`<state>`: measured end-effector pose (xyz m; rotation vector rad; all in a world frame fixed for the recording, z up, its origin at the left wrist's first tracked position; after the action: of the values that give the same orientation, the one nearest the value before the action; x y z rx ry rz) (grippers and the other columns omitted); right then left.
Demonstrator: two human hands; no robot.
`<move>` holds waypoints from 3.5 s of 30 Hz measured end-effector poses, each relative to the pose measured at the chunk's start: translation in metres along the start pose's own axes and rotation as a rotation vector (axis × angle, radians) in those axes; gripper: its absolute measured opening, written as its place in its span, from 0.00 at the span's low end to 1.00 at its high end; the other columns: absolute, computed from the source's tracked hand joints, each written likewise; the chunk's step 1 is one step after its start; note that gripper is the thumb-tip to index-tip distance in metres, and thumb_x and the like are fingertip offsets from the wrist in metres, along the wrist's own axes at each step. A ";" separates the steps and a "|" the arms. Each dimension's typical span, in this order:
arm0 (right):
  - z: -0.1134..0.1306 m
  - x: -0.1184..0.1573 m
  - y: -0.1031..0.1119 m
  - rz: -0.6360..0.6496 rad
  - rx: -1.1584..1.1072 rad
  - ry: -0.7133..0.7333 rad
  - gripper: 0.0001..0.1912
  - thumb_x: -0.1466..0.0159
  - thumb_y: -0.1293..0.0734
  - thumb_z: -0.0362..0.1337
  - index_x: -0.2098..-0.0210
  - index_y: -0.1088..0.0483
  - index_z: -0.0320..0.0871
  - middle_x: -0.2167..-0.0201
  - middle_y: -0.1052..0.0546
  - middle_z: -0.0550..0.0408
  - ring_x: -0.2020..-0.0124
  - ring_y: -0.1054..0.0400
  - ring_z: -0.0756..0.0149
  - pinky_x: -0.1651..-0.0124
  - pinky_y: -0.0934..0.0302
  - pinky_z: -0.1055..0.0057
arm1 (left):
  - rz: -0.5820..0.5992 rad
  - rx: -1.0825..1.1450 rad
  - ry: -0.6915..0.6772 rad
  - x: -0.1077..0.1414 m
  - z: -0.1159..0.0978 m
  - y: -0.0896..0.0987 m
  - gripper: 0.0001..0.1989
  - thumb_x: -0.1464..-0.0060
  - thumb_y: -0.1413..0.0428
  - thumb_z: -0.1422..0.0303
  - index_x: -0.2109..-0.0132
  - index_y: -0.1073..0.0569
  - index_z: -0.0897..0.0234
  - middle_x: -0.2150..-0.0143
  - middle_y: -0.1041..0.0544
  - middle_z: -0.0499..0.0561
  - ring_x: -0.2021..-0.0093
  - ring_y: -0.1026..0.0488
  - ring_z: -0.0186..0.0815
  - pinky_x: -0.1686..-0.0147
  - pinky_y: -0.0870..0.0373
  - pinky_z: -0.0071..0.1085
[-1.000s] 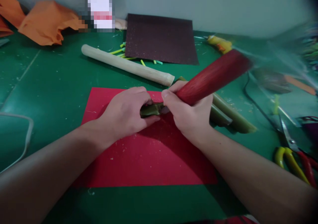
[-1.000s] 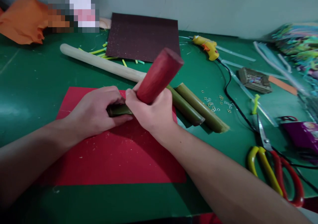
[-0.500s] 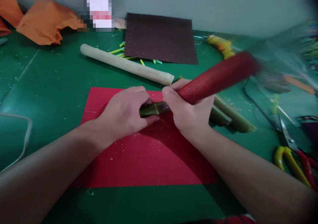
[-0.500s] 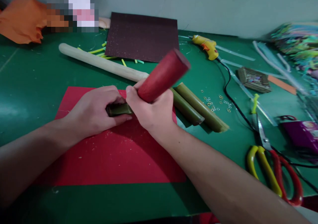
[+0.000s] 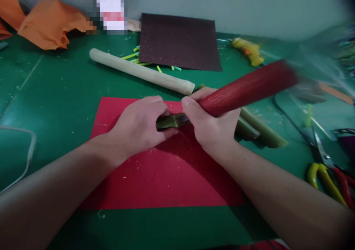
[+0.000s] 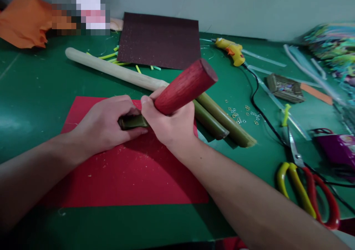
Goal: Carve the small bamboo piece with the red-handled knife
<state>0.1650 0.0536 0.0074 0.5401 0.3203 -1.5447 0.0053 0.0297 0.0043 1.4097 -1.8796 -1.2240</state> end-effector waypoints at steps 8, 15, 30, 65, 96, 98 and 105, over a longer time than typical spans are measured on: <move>-0.001 0.002 0.003 0.108 0.049 -0.034 0.12 0.44 0.31 0.30 0.79 0.33 0.49 0.82 0.30 0.62 0.81 0.35 0.69 0.76 0.35 0.67 | -0.010 0.026 -0.007 0.000 0.000 0.000 0.14 0.44 0.37 0.58 0.67 0.30 0.63 0.67 0.29 0.49 0.67 0.35 0.36 0.70 0.43 0.34; 0.001 0.003 0.003 0.042 0.093 0.008 0.11 0.42 0.30 0.32 0.78 0.31 0.50 0.80 0.28 0.61 0.79 0.34 0.69 0.75 0.34 0.67 | 0.004 0.007 -0.012 0.001 0.000 0.001 0.14 0.42 0.38 0.58 0.64 0.27 0.64 0.65 0.28 0.51 0.66 0.33 0.37 0.69 0.42 0.35; 0.002 0.006 0.003 0.095 0.072 0.098 0.13 0.43 0.30 0.29 0.79 0.33 0.50 0.81 0.28 0.63 0.80 0.33 0.69 0.77 0.36 0.69 | -0.013 0.029 -0.010 -0.001 -0.002 0.000 0.14 0.43 0.37 0.60 0.68 0.32 0.63 0.69 0.32 0.48 0.68 0.37 0.35 0.70 0.45 0.34; -0.001 0.006 0.004 0.071 0.068 0.202 0.12 0.39 0.29 0.29 0.76 0.30 0.49 0.80 0.27 0.61 0.78 0.30 0.70 0.76 0.34 0.70 | 0.012 0.010 0.028 0.000 0.001 -0.001 0.15 0.43 0.37 0.58 0.66 0.29 0.64 0.67 0.33 0.48 0.68 0.37 0.35 0.70 0.45 0.34; -0.003 0.006 0.003 0.050 0.067 0.157 0.13 0.41 0.29 0.33 0.79 0.32 0.50 0.82 0.29 0.62 0.81 0.33 0.68 0.78 0.37 0.68 | -0.025 -0.049 -0.025 0.001 -0.001 -0.001 0.14 0.42 0.37 0.58 0.66 0.27 0.64 0.68 0.31 0.49 0.68 0.35 0.36 0.70 0.43 0.34; -0.004 0.006 0.003 0.022 0.105 0.139 0.13 0.40 0.28 0.36 0.78 0.32 0.51 0.81 0.27 0.61 0.80 0.32 0.67 0.78 0.35 0.67 | -0.024 -0.049 -0.022 0.001 -0.001 -0.001 0.14 0.42 0.37 0.57 0.65 0.27 0.64 0.67 0.30 0.49 0.67 0.34 0.36 0.70 0.42 0.34; -0.010 0.007 0.003 0.007 0.014 0.111 0.12 0.38 0.26 0.38 0.75 0.31 0.51 0.80 0.27 0.61 0.80 0.31 0.66 0.76 0.34 0.65 | -0.033 -0.051 -0.043 0.002 0.001 -0.002 0.14 0.42 0.36 0.58 0.62 0.25 0.64 0.66 0.29 0.50 0.66 0.34 0.38 0.68 0.41 0.34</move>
<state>0.1694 0.0524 -0.0041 0.6387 0.3920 -1.5144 0.0050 0.0282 0.0020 1.4026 -1.8471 -1.3191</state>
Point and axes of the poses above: each hand's wrist, its own x-axis away from the middle knuckle, its own y-axis out of the back of the hand, z = x × y, the point moved 2 cm from there along -x, towards the middle knuckle
